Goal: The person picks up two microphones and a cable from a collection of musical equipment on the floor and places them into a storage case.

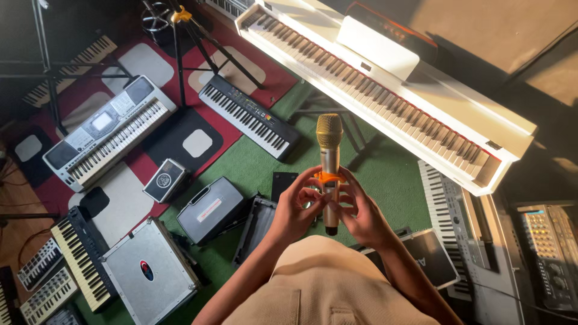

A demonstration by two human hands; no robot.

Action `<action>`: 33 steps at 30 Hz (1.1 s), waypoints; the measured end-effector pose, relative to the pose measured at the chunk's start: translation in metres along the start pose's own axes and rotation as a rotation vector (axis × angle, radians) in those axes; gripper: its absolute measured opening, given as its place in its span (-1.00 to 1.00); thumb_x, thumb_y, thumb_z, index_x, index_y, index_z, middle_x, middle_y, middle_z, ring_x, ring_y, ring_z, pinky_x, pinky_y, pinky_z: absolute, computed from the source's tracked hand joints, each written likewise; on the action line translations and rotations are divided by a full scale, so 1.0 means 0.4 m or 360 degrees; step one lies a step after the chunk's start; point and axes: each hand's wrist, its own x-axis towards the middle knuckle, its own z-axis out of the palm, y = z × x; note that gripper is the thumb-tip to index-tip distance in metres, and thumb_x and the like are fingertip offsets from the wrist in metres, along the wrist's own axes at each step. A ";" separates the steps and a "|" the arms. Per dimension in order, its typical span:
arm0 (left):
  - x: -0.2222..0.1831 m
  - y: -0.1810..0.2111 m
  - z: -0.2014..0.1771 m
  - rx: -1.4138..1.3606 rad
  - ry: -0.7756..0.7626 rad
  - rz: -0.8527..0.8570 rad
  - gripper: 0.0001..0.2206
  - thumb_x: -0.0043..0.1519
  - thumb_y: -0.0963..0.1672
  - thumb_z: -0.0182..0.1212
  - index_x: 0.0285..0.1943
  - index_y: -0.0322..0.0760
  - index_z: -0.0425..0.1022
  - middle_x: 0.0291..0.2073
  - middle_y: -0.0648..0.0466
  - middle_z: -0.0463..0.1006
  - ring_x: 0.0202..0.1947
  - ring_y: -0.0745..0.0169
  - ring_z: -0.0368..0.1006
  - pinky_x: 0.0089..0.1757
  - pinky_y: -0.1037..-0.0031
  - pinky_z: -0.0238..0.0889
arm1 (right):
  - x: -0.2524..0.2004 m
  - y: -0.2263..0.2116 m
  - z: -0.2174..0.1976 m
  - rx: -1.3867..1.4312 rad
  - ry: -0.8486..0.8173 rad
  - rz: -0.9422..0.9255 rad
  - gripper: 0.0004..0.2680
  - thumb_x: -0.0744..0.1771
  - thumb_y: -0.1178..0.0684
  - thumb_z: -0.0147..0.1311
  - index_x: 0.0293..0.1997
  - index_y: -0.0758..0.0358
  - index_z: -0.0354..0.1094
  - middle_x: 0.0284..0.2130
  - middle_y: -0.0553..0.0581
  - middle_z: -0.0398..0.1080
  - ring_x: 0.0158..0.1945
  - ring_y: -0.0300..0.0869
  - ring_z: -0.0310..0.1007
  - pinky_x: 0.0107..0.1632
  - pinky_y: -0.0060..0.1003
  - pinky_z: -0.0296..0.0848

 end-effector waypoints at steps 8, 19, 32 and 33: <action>-0.011 -0.003 0.058 -0.0015 0.0072 0.0041 -0.46 0.24 -0.25 0.33 0.44 -0.28 0.30 -0.05 0.08 0.46 -0.22 0.47 0.45 -0.15 0.55 0.44 | -0.028 -0.017 -0.043 0.0018 -0.0044 -0.0003 -0.38 0.34 0.23 0.10 0.56 0.05 -0.23 0.10 0.17 0.39 0.05 -0.14 0.54 0.04 -0.18 0.63; -0.057 -0.011 0.127 0.0073 0.0158 0.0105 -0.46 0.26 -0.26 0.31 0.45 -0.31 0.29 0.03 0.02 0.48 -0.16 0.43 0.53 -0.04 0.51 0.49 | -0.083 -0.015 -0.087 0.0018 -0.0123 0.0022 -0.37 0.34 0.21 0.11 0.58 0.05 -0.27 0.08 0.13 0.41 0.07 -0.17 0.52 0.01 -0.22 0.62; -0.128 -0.044 0.185 -0.0034 0.0358 0.0114 -0.39 0.25 -0.26 0.33 0.51 -0.30 0.21 0.06 -0.01 0.47 -0.13 0.41 0.52 -0.02 0.47 0.48 | -0.129 0.011 -0.108 -0.0039 -0.0263 -0.0033 -0.35 0.35 0.22 0.09 0.59 0.06 -0.34 0.09 0.17 0.41 0.11 -0.13 0.52 0.04 -0.21 0.63; -0.137 -0.043 0.185 -0.0053 0.0367 0.0104 -0.39 0.25 -0.25 0.33 0.52 -0.30 0.21 0.06 -0.01 0.47 -0.12 0.41 0.52 -0.02 0.48 0.48 | -0.133 0.012 -0.103 -0.0019 -0.0285 -0.0072 -0.34 0.35 0.22 0.09 0.59 0.06 -0.37 0.09 0.18 0.41 0.12 -0.13 0.52 0.07 -0.21 0.63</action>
